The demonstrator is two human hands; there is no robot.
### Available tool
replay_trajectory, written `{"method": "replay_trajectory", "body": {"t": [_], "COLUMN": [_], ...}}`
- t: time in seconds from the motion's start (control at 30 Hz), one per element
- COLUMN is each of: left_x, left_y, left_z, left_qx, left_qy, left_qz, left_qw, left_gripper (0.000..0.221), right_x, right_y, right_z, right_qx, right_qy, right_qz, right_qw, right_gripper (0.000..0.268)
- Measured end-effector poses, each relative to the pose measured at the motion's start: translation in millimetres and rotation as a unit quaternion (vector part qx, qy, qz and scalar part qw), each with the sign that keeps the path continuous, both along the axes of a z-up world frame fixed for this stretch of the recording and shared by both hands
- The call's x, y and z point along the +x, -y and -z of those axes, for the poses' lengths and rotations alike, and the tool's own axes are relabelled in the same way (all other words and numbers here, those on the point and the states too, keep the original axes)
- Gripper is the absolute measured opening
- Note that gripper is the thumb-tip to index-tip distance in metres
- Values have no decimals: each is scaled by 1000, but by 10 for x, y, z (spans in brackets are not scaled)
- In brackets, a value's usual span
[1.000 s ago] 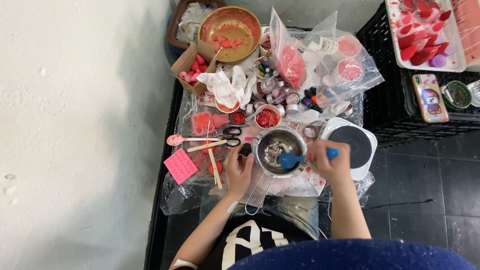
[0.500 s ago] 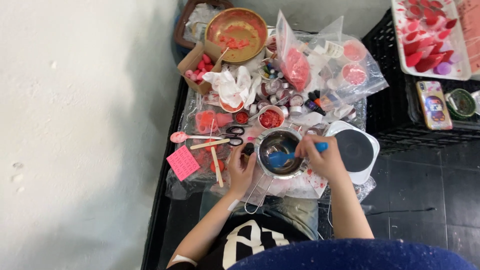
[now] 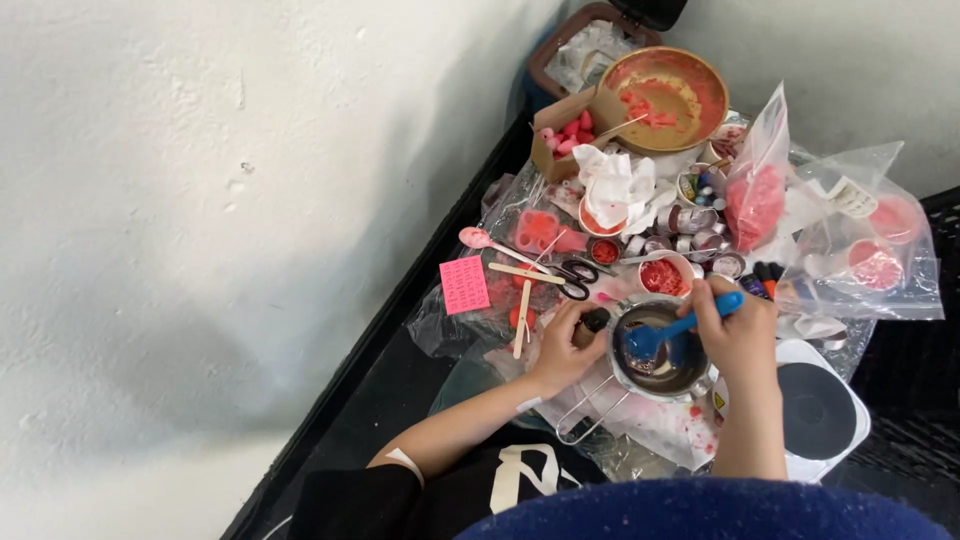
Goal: The recorder is stirring a dark mixture in a small metal pot on a crowded production table.
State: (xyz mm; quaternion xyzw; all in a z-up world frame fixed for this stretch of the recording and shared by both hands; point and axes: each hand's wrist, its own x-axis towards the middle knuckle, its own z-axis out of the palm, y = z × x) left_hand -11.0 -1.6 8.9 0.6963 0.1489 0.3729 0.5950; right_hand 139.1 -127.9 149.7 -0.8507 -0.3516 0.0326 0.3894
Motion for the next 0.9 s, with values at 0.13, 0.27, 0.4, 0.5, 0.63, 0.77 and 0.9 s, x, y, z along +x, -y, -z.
{"method": "replay_trajectory", "body": {"t": [0.13,0.27,0.4,0.5,0.63,0.77,0.9], "left_x": [-40,-67,-75,-73,-87,-199,-209], "left_y": [40,64,80,97,93,99,137], "left_z": [39,109,168,264,343,322,434], "left_qx": [3,-57,-108,-160,-218,-243,-218], "left_qy": [-4,-81,-116,-99,-66,-64,-40], "left_qz": [-1,23,48,58,33,-23,-35], "left_qw": [1000,995,986,980,973,968,974], "left_gripper": [30,25,20,17,15,13,15], "right_x": [-18,-103,-157,-83,-45,-56,-46], "right_y": [42,68,124,175,141,144,204], "right_z": [18,-33,104,220,275,324,423], "right_qx": [-18,6,61,87,136,157,141], "right_qy": [-2,12,10,-18,0,-15,-16], "right_qz": [-10,11,34,20,6,-21,29], "right_qw": [1000,1000,998,996,991,987,989], "right_gripper": [33,30,28,29,27,29,38]}}
